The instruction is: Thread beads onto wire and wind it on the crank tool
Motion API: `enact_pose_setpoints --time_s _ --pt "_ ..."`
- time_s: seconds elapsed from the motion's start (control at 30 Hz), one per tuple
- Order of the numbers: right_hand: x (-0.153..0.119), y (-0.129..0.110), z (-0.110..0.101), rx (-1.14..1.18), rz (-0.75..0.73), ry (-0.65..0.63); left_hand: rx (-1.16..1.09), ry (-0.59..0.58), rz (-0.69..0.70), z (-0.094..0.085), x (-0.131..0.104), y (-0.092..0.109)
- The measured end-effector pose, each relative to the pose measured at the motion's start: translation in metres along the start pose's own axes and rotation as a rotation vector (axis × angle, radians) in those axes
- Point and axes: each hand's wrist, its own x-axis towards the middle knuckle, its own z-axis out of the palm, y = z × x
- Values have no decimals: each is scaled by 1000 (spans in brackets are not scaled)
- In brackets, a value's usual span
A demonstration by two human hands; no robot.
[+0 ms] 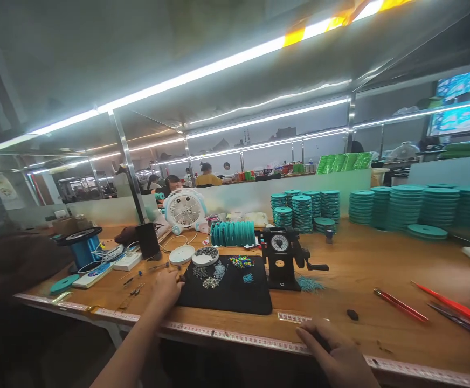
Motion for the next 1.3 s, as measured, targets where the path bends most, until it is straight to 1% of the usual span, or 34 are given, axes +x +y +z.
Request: enact_pose_setpoints --time_s 0.07,0.1,0.13,0.17,0.2,0.23,0.27,0.3,0.33,0.37,0.43,0.5,0.53,0.6,0.67,0.7,0.73,0.8,0.83,0.87,0.9,0.93,1.0,1.07,1.1,1.17,1.2,1.23,1.27,1.3 --pt "1 -2 1 42 -7 24 -59 122 56 3 -15 20" --pt "1 -3 2 75 -8 48 -125 153 85 5 -26 34" --pt "1 -3 3 115 -10 74 -189 145 114 7 -39 49" --pt "1 -3 4 158 -14 98 -284 99 149 11 -54 66" --pt "1 -3 5 201 -19 125 -528 -123 186 15 -69 83" --pt "0 -3 5 241 -28 148 -724 -414 186 20 -84 100" --pt "0 -3 6 273 -39 169 -870 -645 148 26 -97 116" --pt "-1 -3 6 295 -52 186 -1002 -776 102 33 -108 132" --pt "-2 -4 5 303 -64 194 -1125 -856 31 39 -115 145" --pt "-3 -6 4 299 -72 187 -1250 -878 -66 46 -120 157" --pt "-5 -10 1 264 -82 158 -1449 -836 -207 56 -120 174" --pt "-6 -16 -1 209 -93 126 -1538 -775 -263 63 -113 185" --pt "-6 -18 -2 181 -103 118 -1550 -761 -264 64 -110 188" --pt "-5 -20 -2 118 -138 112 -1560 -776 -216 65 -104 191" --pt "-3 -18 -2 21 -186 135 -1559 -815 -129 63 -102 191" --pt "-1 -16 -3 -50 -209 164 -1526 -801 -59 61 -101 189" --pt "0 -12 -4 -131 -226 203 -1469 -750 18 58 -101 187" --pt "3 -5 -9 -286 -228 292 -1313 -566 157 51 -100 181" --pt "4 -3 -13 -347 -218 326 -1246 -477 206 48 -99 178" --pt "5 -1 -18 -389 -208 347 -1200 -417 238 44 -97 175" --pt "5 0 -22 -410 -201 358 -1185 -390 249 41 -96 172" --pt "5 -1 -26 -406 -195 357 -1193 -390 246 39 -95 170" --pt "3 -5 -33 -302 -163 328 -1259 -434 206 35 -94 167" --pt "-4 -11 -36 -24 -59 217 -1380 -508 119 32 -94 166" --pt "-9 -14 -35 170 24 124 -1448 -550 67 30 -95 165" --pt "-21 -17 -33 548 218 -124 -1559 -625 -16 23 -98 164" --pt "-27 -17 -31 664 295 -253 -1593 -656 -46 20 -100 162" --pt "-32 -16 -30 703 333 -355 -1605 -674 -70 16 -101 160" --pt "-36 -15 -30 653 324 -410 -1599 -677 -85 13 -102 157" --pt "-38 -13 -31 524 263 -405 -1575 -667 -92 10 -102 154"
